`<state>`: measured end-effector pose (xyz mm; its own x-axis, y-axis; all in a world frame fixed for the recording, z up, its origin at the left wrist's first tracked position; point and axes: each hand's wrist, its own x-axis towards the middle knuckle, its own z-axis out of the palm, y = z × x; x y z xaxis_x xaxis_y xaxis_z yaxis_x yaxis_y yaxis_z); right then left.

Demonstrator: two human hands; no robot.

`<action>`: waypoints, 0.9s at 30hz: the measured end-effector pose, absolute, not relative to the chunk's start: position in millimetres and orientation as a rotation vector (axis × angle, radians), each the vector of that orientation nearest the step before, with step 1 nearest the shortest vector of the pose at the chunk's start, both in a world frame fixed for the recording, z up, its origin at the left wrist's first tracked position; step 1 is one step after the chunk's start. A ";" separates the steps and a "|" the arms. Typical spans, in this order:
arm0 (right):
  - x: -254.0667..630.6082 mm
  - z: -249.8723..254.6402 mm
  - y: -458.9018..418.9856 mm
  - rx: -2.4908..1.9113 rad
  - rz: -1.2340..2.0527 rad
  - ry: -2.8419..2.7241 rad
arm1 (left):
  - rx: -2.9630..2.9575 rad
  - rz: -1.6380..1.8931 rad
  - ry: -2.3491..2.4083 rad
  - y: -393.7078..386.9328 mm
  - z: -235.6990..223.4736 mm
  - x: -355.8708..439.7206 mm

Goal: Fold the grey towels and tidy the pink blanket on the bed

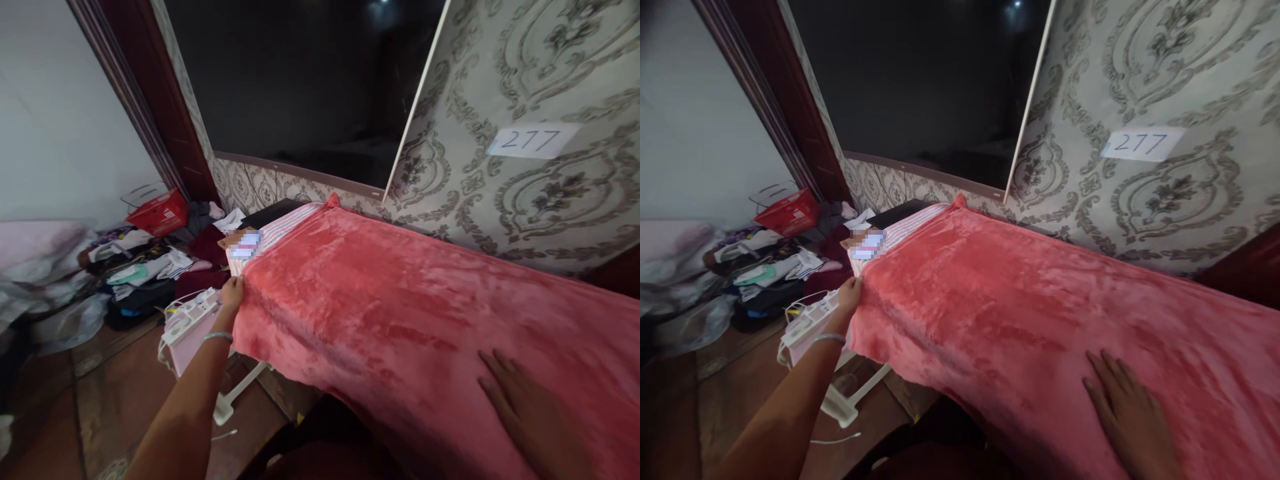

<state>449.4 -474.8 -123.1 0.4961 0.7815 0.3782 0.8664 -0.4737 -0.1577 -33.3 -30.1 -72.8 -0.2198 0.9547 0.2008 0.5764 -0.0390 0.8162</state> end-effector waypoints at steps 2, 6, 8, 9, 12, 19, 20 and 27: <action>447.8 -120.8 -472.8 -2.402 -0.343 -1.373 | 1.623 1.150 1.821 -28.7 -68.1 -34.0; 441.1 -113.5 -468.1 -2.402 -0.321 -1.339 | 1.641 1.164 1.859 -28.1 -53.1 -30.7; 435.9 -108.5 -465.9 -2.413 -0.312 -1.331 | 1.663 1.193 1.878 -31.9 -47.0 -23.2; 433.2 -105.8 -464.8 -2.424 -0.307 -1.326 | 1.694 1.223 1.882 -35.3 -45.0 -17.7; 426.9 -98.1 -461.1 -2.469 -0.279 -1.299 | 1.885 1.400 1.797 -52.4 -43.2 5.7; 422.0 -86.0 -452.6 -2.527 -0.177 -1.255 | 2.469 1.462 1.010 -108.6 -45.8 85.0; 421.1 -84.5 -451.9 -2.531 -0.170 -1.246 | 2.521 1.411 0.914 -114.9 -46.3 96.5; 416.3 -82.4 -449.5 -2.483 -0.137 -1.198 | 2.549 1.282 0.566 -153.7 -34.7 150.6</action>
